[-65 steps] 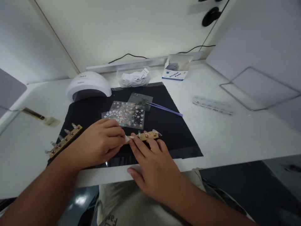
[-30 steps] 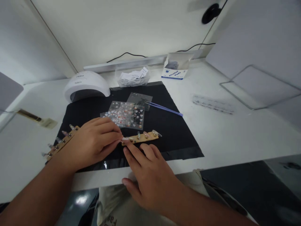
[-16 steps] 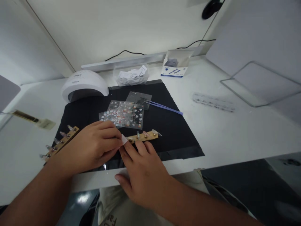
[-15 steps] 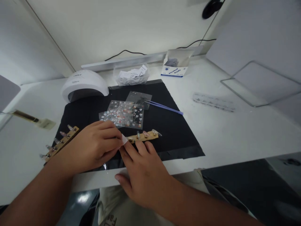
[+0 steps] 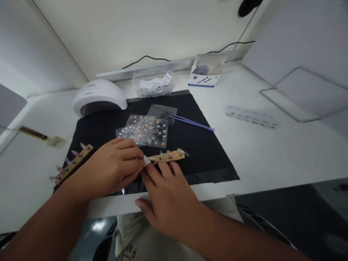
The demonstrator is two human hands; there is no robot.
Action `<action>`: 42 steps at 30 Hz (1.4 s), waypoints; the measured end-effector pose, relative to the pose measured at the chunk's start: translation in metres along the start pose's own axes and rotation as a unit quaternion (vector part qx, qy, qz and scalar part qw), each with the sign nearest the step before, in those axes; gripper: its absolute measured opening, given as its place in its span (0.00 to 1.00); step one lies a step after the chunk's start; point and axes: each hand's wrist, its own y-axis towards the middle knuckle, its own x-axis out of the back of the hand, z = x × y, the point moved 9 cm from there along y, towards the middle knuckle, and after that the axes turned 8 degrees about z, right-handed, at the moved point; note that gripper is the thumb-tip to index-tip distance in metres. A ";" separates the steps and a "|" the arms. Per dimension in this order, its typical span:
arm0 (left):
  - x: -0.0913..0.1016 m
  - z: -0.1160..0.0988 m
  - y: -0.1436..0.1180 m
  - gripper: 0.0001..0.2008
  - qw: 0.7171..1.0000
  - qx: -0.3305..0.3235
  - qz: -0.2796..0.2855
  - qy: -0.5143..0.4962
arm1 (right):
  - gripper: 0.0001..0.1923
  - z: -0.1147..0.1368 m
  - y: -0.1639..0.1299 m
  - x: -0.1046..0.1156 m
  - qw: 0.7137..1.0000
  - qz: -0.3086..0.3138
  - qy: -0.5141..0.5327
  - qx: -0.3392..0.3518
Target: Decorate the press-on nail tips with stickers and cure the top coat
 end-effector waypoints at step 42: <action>0.031 0.038 0.025 0.09 0.949 0.183 -0.118 -0.229 | 0.12 -0.082 -0.108 0.069 0.976 -0.168 0.107 0.088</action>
